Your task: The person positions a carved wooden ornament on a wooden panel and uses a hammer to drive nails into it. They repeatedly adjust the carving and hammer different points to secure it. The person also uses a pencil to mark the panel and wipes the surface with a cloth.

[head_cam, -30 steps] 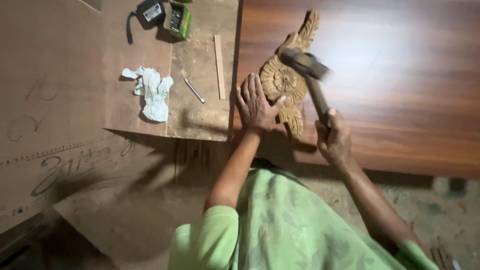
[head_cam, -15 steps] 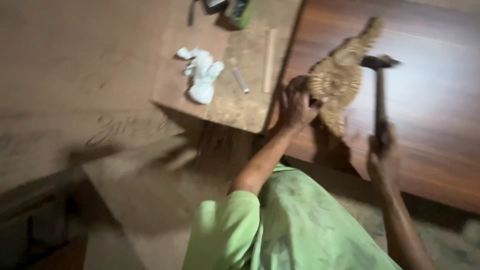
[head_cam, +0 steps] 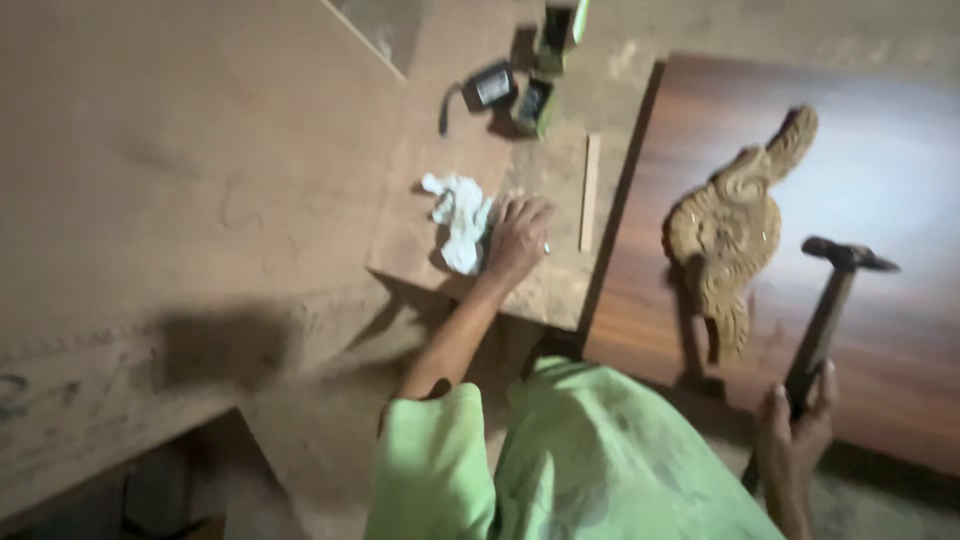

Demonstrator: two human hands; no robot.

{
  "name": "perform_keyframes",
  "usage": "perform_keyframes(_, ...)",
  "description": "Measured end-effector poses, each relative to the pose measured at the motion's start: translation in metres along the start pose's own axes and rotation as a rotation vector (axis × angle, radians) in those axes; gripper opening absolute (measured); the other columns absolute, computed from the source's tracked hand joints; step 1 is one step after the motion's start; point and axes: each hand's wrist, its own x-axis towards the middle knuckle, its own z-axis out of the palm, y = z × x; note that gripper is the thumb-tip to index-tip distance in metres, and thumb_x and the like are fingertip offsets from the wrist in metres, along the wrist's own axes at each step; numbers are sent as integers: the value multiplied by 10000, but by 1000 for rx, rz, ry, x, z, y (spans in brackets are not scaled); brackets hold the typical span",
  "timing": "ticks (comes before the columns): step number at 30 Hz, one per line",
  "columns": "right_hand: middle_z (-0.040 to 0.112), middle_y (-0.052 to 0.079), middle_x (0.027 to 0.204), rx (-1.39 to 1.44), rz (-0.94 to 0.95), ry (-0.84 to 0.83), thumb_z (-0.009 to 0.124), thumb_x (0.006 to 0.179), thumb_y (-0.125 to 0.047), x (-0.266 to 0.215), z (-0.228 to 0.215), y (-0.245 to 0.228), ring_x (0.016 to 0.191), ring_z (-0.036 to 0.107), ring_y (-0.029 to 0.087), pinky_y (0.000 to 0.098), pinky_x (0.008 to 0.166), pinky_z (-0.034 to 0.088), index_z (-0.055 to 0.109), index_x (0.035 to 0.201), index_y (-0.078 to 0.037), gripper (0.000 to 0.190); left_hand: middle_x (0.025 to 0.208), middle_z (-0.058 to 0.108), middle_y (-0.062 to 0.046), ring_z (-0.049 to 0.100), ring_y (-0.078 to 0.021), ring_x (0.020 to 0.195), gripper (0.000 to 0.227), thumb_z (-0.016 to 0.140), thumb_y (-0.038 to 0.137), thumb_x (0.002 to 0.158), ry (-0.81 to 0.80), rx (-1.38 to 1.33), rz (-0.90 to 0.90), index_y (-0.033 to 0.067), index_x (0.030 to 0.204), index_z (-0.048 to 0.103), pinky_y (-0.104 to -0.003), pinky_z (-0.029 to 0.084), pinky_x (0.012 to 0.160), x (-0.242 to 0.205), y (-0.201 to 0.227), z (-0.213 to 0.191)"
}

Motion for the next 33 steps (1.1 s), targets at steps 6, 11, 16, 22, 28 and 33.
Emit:
perform_keyframes(6,537,67,899,168,29,25,499,1180,1,-11,20,-5,676,494,117,271,614,423,177,1710,-98,629,1396,563,-253,435,-501,1312,848,836,290,597,247,276,-478,17,1342,537,-686,250,1072,8,-52,-28)
perform_keyframes(11,535,76,897,185,23,42,499,1220,-7,-18,39,-13,698,500,132,276,654,425,148,1723,-110,622,1387,554,-199,524,-421,1302,684,675,61,827,264,-89,-524,86,1483,481,-440,435,1096,-12,-83,-42)
perform_keyframes(16,546,61,919,232,49,59,502,1219,-27,-15,45,-25,720,516,121,270,665,451,119,1728,-127,645,1374,577,-114,511,-388,1312,567,665,33,848,152,-57,-412,144,1397,580,-555,427,1071,10,-107,-50)
perform_keyframes(22,559,73,942,197,4,81,501,1242,-18,-14,45,-25,746,517,130,266,689,449,149,1733,-134,615,1296,573,-102,454,-341,1283,309,732,150,799,-32,156,-407,123,1107,721,-695,307,1058,18,-116,-46)
perform_keyframes(28,567,57,970,213,38,118,500,1204,-15,-20,55,-21,738,526,116,262,654,449,142,1712,-118,630,1298,589,-80,466,-306,1322,159,745,182,871,33,456,-156,111,1014,753,-690,228,1146,5,-127,-20)
perform_keyframes(33,544,27,955,213,6,162,520,1147,-4,-15,66,-30,740,498,96,268,685,423,251,1663,-102,591,1370,584,-68,425,-346,1392,191,753,256,814,64,317,-14,123,950,763,-725,157,1124,15,-115,-27)
